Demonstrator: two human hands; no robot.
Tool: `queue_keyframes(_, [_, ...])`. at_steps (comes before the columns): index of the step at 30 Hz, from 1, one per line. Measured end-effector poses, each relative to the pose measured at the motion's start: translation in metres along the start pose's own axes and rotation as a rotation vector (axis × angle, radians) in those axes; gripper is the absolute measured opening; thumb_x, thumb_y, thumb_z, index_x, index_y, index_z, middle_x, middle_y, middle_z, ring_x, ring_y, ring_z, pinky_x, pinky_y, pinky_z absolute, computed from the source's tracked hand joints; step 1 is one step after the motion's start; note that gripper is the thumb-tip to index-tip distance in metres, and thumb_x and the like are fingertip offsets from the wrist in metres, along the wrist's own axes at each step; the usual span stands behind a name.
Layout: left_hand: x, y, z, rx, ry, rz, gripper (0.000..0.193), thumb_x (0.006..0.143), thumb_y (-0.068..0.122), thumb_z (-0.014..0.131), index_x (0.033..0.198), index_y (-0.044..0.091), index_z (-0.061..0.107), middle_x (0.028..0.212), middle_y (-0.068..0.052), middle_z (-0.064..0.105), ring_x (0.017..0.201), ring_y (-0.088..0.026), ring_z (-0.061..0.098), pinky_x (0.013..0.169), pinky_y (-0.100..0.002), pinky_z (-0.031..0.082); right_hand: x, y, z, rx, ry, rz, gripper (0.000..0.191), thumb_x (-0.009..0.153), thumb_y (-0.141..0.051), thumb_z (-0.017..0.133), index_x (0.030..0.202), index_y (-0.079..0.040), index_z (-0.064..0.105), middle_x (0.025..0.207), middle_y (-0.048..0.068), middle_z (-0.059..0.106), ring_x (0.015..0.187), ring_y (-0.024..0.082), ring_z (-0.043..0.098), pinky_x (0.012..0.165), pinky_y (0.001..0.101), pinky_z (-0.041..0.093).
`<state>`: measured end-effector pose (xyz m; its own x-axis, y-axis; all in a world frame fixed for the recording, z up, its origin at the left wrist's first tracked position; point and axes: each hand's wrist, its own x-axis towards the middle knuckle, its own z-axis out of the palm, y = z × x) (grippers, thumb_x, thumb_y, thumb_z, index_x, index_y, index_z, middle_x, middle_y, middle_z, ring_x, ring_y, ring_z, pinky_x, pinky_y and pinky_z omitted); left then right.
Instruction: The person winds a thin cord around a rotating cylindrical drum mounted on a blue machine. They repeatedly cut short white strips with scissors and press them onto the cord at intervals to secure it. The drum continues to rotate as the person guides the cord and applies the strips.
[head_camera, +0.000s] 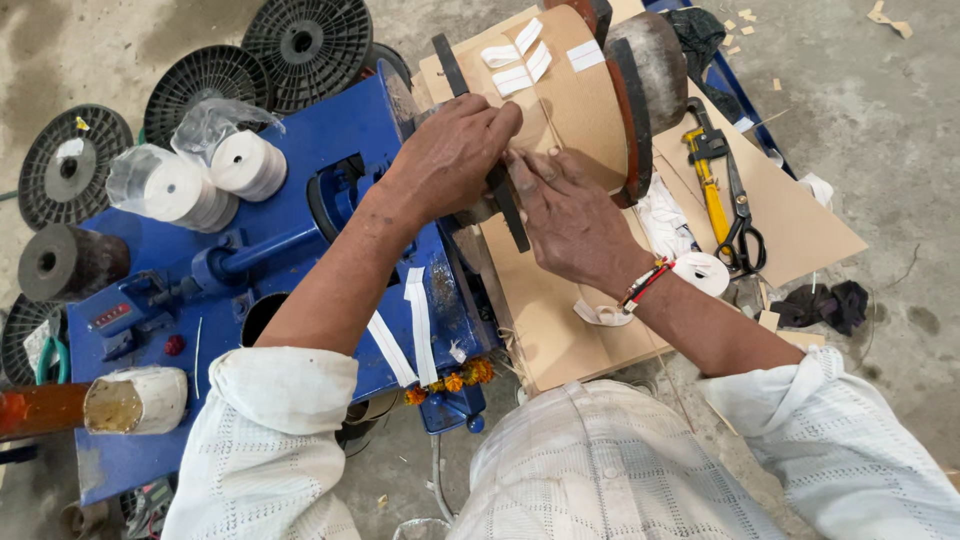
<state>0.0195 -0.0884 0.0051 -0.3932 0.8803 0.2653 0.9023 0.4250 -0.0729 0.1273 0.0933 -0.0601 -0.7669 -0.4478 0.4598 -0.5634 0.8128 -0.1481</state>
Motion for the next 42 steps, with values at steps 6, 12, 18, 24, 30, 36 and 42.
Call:
queue_keyframes(6, [0.004, 0.003, 0.000, 0.052, -0.038, 0.026, 0.028, 0.079, 0.002, 0.073, 0.100, 0.005, 0.054, 0.090, -0.010, 0.068, 0.098, -0.030, 0.063, 0.096, -0.041, 0.048, -0.002, 0.002, -0.008, -0.119, -0.012, -0.084, 0.061, 0.092, -0.010, 0.056, 0.145, 0.011, 0.035, 0.152, 0.024, 0.049, 0.145, 0.033, 0.043, 0.121, 0.0471, 0.031])
queue_keyframes(12, [0.005, 0.006, 0.004, 0.144, -0.089, 0.073, 0.013, 0.088, 0.006, 0.069, 0.100, 0.008, 0.063, 0.088, -0.007, 0.070, 0.098, -0.025, 0.063, 0.105, -0.037, 0.046, -0.016, -0.005, -0.018, -0.039, -0.010, -0.066, 0.060, 0.089, -0.015, 0.059, 0.140, 0.012, 0.042, 0.146, 0.024, 0.051, 0.141, 0.035, 0.046, 0.118, 0.0497, 0.032])
queue_keyframes(18, [0.000, 0.011, 0.002, 0.226, -0.151, 0.083, 0.016, 0.078, 0.009, 0.068, 0.094, 0.008, 0.069, 0.090, -0.004, 0.069, 0.102, -0.024, 0.062, 0.105, -0.036, 0.044, -0.053, -0.021, -0.027, 0.138, 0.292, 0.167, 0.051, 0.093, -0.007, 0.063, 0.139, 0.006, 0.045, 0.138, 0.025, 0.055, 0.136, 0.039, 0.049, 0.116, 0.0494, 0.040])
queue_keyframes(24, [-0.003, 0.023, 0.006, 0.237, -0.141, 0.065, 0.006, 0.088, 0.007, 0.065, 0.088, 0.010, 0.070, 0.086, -0.004, 0.068, 0.102, -0.023, 0.064, 0.119, -0.043, 0.034, -0.094, -0.036, -0.006, 0.850, 0.212, 0.873, 0.046, 0.097, -0.009, 0.062, 0.139, -0.002, 0.045, 0.119, 0.011, 0.069, 0.076, 0.015, 0.065, 0.065, 0.0311, 0.054])
queue_keyframes(30, [-0.023, 0.069, -0.002, 0.121, -0.148, 0.043, 0.006, 0.088, 0.008, 0.065, 0.088, 0.009, 0.070, 0.087, -0.007, 0.069, 0.103, -0.025, 0.065, 0.123, -0.047, 0.030, -0.120, -0.034, 0.018, 0.714, 0.311, 0.843, 0.025, 0.108, -0.007, 0.055, 0.132, -0.004, 0.062, 0.084, 0.004, 0.071, 0.072, 0.007, 0.062, 0.066, 0.0240, 0.049])
queue_keyframes(36, [-0.069, 0.102, -0.016, -0.464, 0.260, -0.349, 0.027, 0.087, 0.009, 0.074, 0.113, 0.003, 0.070, 0.114, -0.015, 0.071, 0.116, -0.032, 0.065, 0.120, -0.046, 0.037, -0.127, -0.029, 0.029, 0.785, 0.313, 0.844, 0.025, 0.106, -0.009, 0.056, 0.129, -0.002, 0.062, 0.082, 0.003, 0.068, 0.074, 0.005, 0.063, 0.065, 0.0229, 0.049])
queue_keyframes(42, [-0.067, 0.081, 0.041, -0.243, 0.791, -0.754, 0.061, 0.100, 0.002, 0.065, 0.152, -0.008, 0.034, 0.149, -0.032, 0.050, 0.136, -0.047, 0.054, 0.113, -0.047, 0.048, -0.125, -0.027, 0.033, 0.754, 0.280, 0.883, 0.023, 0.106, -0.010, 0.058, 0.126, -0.003, 0.066, 0.077, 0.001, 0.066, 0.070, 0.005, 0.061, 0.065, 0.0226, 0.048])
